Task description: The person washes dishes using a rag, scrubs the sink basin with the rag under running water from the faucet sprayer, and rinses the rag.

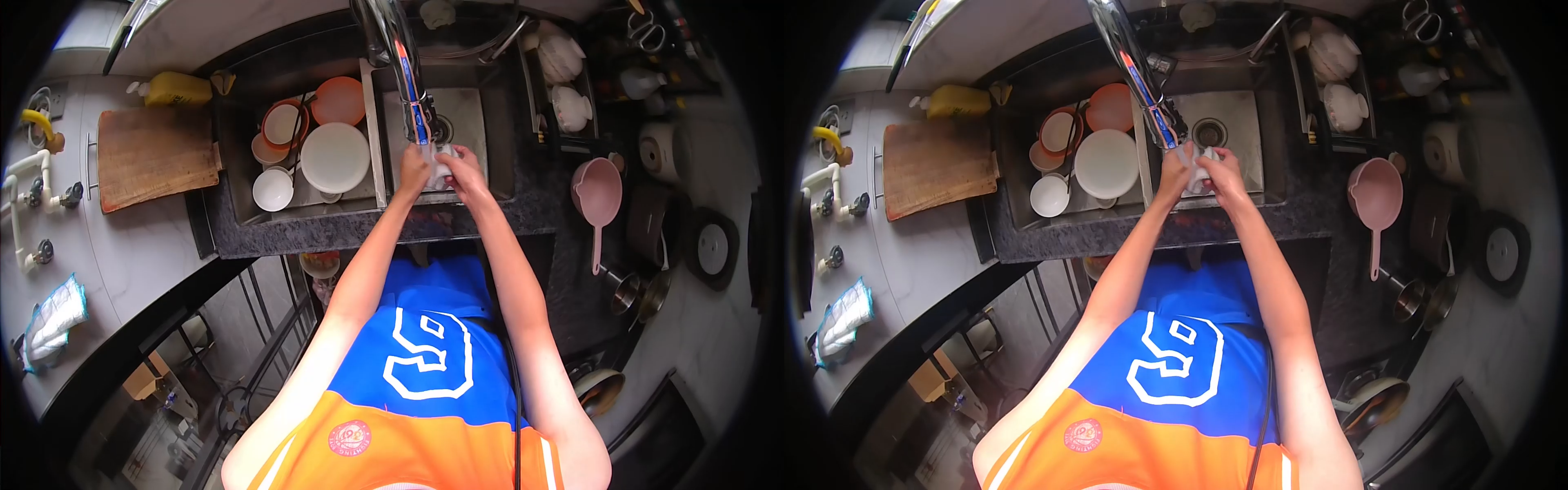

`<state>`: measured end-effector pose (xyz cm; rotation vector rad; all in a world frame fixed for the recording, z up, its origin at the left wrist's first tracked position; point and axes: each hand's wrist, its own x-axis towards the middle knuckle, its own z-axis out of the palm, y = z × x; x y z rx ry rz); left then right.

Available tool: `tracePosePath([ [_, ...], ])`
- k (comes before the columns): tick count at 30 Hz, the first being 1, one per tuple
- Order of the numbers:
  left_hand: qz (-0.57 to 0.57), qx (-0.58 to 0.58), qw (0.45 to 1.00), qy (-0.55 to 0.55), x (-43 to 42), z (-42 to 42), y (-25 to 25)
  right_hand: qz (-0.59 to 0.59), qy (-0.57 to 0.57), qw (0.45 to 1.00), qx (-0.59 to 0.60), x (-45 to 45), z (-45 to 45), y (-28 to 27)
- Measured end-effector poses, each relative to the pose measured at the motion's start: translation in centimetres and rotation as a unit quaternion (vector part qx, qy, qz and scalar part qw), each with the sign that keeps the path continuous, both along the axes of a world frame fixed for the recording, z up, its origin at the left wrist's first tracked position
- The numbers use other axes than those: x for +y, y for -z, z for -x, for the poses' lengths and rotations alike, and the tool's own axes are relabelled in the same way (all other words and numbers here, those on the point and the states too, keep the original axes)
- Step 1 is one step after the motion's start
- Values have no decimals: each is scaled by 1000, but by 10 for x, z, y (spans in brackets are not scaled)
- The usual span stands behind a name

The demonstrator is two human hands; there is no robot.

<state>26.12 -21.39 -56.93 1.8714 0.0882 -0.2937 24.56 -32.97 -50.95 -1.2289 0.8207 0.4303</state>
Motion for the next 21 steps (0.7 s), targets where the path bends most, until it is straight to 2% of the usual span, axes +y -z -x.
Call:
tracePosePath([
  [2, 107, 7, 994, -37, 0, 2, -5, 58, 5, 997, -48, 13, -3, -2],
  [4, 109, 35, 992, -56, 5, -1, -9, 80, -4, 994, -68, 25, -9, -2],
  [6, 111, 64, 989, -77, 12, 0, -14, 172, -93, 976, -96, 34, -14, -1],
  [8, 143, 122, 982, -35, 20, 2, -18, 186, -91, 972, -112, 40, -16, -9],
  [9, 250, 133, 957, -60, 21, 1, -19, 217, -136, 962, -97, 39, -18, -18],
  [10, 252, 132, 956, -66, 19, 0, -20, 249, -181, 948, -82, 39, -18, -24],
  [11, 203, 175, 962, -43, 16, -5, -35, 254, -136, 953, -92, 38, -15, -22],
  [12, 155, 216, 964, -18, 12, -10, -45, 256, -139, 952, -93, 31, -13, -12],
  [13, 266, 124, 956, 18, 7, -8, -53, 306, -126, 931, -154, 22, -11, 0],
  [14, 291, 165, 942, 22, 5, -7, -41, 352, -109, 905, -212, 19, -8, 6],
  [16, 365, 188, 912, 21, -4, -5, -20, 277, -110, 939, -172, 20, -12, -44],
  [17, 368, 187, 910, 24, -8, -6, -25, 255, -119, 945, -166, 16, -15, -59],
  [18, 429, 217, 877, -7, -11, -5, -33, 282, -160, 933, -157, 10, -19, -70],
  [19, 486, 246, 837, -38, -11, -4, -41, 346, -135, 906, -203, 8, -22, -72],
  [20, 488, 246, 837, -36, -9, -3, -41, 407, -109, 872, -249, 10, -26, -77],
  [21, 506, 260, 821, -49, -5, -4, -41, 356, -49, 897, -257, 14, -30, -82],
])
